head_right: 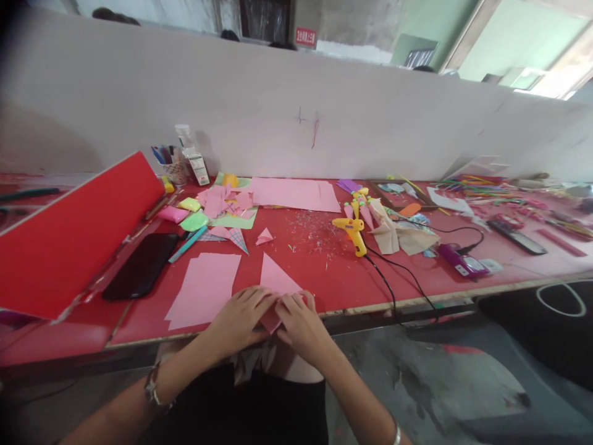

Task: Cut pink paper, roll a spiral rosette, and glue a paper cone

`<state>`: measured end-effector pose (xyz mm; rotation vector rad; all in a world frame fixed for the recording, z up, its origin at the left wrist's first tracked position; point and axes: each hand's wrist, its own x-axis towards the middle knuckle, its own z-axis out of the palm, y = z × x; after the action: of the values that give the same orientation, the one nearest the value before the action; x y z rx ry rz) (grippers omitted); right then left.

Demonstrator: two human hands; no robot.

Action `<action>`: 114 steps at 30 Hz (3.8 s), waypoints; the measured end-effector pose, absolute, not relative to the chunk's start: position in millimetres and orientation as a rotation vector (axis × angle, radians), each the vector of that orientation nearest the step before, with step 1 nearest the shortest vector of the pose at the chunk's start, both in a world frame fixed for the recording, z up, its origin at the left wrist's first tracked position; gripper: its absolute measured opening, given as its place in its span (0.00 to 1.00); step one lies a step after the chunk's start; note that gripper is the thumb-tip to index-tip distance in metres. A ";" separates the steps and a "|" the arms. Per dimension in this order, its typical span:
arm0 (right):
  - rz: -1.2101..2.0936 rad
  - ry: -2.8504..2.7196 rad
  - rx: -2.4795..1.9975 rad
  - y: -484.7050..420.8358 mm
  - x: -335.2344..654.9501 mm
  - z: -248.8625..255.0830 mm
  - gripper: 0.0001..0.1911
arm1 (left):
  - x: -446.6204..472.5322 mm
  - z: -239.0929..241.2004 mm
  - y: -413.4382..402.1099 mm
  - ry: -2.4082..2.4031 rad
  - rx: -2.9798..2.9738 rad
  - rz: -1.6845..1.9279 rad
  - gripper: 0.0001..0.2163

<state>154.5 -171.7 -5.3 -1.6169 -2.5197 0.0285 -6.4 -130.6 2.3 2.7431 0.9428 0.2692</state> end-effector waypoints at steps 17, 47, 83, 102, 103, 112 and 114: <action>0.229 -2.436 -1.371 -154.5 166.2 -5.4 0.16 | -42.3 3.2 -117.0 0.879 2.720 0.302 0.14; 0.271 -2.031 -1.501 -143.7 156.6 -16.5 0.08 | -36.0 -11.8 -123.5 1.431 2.601 0.576 0.11; 0.074 -2.096 -1.620 -141.2 147.8 -16.2 0.13 | -45.1 -4.2 -116.6 0.741 3.119 0.206 0.15; -0.108 -2.029 -1.731 -151.1 140.9 -13.1 0.09 | -80.0 -3.1 -125.9 0.969 2.940 0.304 0.21; -0.202 -2.034 -1.728 -153.9 138.5 -14.0 0.12 | -79.6 -3.5 -125.6 0.955 2.943 0.316 0.21; -0.270 -2.284 -1.538 -175.0 108.3 -22.5 0.14 | -78.5 -6.8 -124.6 0.959 2.916 0.321 0.19; -0.227 -2.269 -1.531 -175.8 110.6 -21.5 0.14 | -78.9 -5.4 -124.7 0.968 2.899 0.286 0.20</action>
<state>110.6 -175.8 -21.5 -1.5313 -2.2688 -0.2274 -78.9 -124.7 -5.4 2.8988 0.9683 0.2855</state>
